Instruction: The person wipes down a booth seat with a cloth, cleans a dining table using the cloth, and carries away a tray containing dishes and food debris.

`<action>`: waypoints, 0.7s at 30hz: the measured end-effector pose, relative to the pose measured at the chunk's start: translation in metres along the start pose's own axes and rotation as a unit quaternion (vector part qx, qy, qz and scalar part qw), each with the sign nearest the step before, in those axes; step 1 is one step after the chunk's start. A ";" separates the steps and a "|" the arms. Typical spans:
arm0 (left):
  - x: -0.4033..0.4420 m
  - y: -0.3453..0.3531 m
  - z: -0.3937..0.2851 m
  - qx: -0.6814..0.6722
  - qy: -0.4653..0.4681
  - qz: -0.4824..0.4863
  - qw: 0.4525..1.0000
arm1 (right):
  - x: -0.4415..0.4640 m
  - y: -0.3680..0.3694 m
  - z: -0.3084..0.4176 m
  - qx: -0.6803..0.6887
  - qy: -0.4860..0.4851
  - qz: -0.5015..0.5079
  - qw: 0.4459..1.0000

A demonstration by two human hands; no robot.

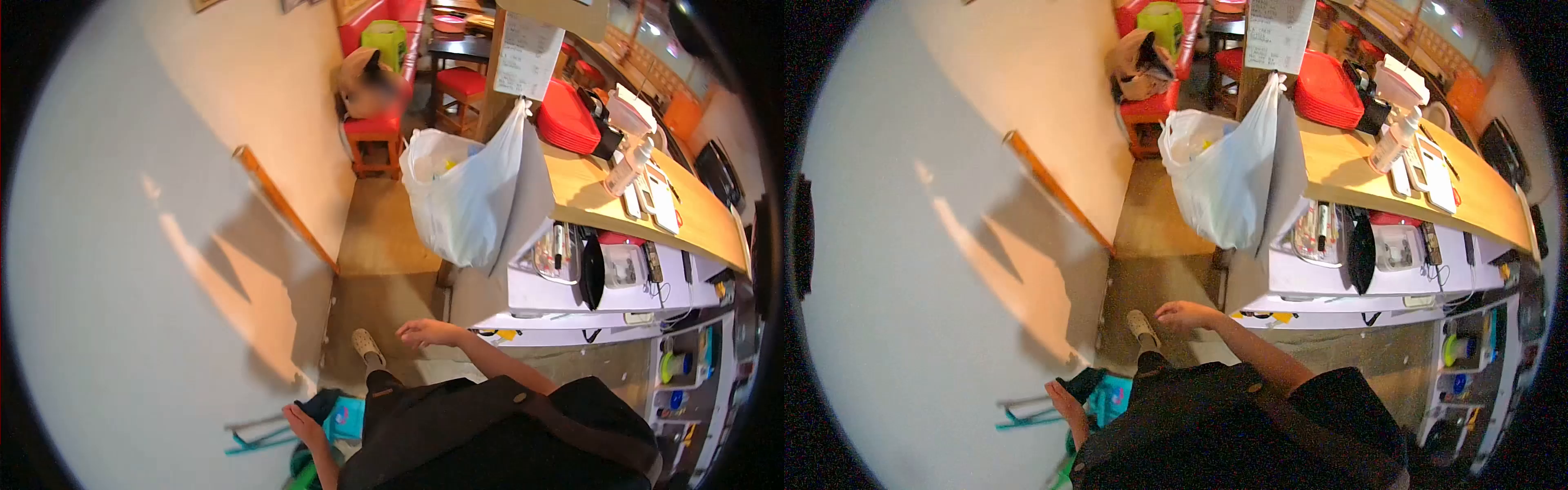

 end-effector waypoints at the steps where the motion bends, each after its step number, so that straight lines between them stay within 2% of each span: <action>1: 0.014 0.011 -0.018 0.002 0.048 -0.004 0.999 | -0.005 0.009 0.017 0.005 -0.034 0.012 0.999; 2: 0.026 0.023 -0.038 0.004 0.096 -0.009 0.995 | -0.012 0.018 0.034 0.009 -0.070 0.026 0.997; 3: 0.064 0.107 -0.060 -0.050 0.059 0.065 0.995 | 0.010 -0.037 0.063 -0.045 -0.050 0.001 0.998; 4: 0.093 0.132 -0.074 -0.008 0.157 0.044 0.987 | 0.026 -0.042 0.100 -0.086 -0.080 -0.013 0.993; 5: 0.117 0.149 -0.122 -0.087 0.099 0.191 0.973 | 0.043 -0.047 0.134 -0.129 -0.107 -0.031 0.985; 6: 0.138 0.168 -0.172 -0.049 0.201 0.208 0.956 | 0.061 -0.053 0.160 -0.108 -0.124 -0.049 0.985; 7: 0.154 0.176 -0.209 -0.082 0.181 0.274 0.941 | 0.087 -0.056 0.178 -0.183 -0.206 -0.082 0.958; 9: 0.190 0.191 -0.267 -0.113 0.194 0.349 0.910 | 0.124 -0.071 0.215 -0.348 -0.340 -0.146 0.861; 10: 0.210 0.204 -0.284 -0.124 0.207 0.386 0.890 | 0.131 -0.081 0.232 -0.428 -0.344 -0.148 0.823; 13: 0.262 0.251 -0.321 -0.139 0.224 0.470 0.842 | 0.148 -0.138 0.264 -0.300 -0.256 -0.088 0.915; 15: 0.295 0.282 -0.340 -0.132 0.227 0.520 0.813 | 0.133 -0.165 0.286 -0.234 -0.275 -0.169 0.917; 16: 0.309 0.299 -0.354 -0.129 0.235 0.583 0.767 | 0.132 -0.178 0.296 -0.208 -0.271 -0.194 0.920; 18: 0.325 0.343 -0.372 -0.094 0.191 0.668 0.713 | 0.141 -0.203 0.310 -0.147 -0.264 -0.242 0.922; 19: 0.329 0.368 -0.376 -0.080 0.166 0.707 0.683 | 0.149 -0.219 0.312 -0.186 -0.282 -0.295 0.894; 20: 0.340 0.398 -0.373 -0.011 0.253 0.698 0.670 | 0.159 -0.237 0.310 -0.227 -0.294 -0.343 0.863; 21: 0.351 0.416 -0.387 0.003 0.265 0.689 0.674 | 0.160 -0.260 0.314 -0.275 -0.305 -0.387 0.826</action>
Point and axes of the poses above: each hand's wrist, its own x-axis towards the middle knuckle, its own y-axis out of the palm, z = x × y, the point moved 4 cm from there along x, towards the middle knuckle, and after that the axes turned 2 degrees about -z, right-handed, at the moved point
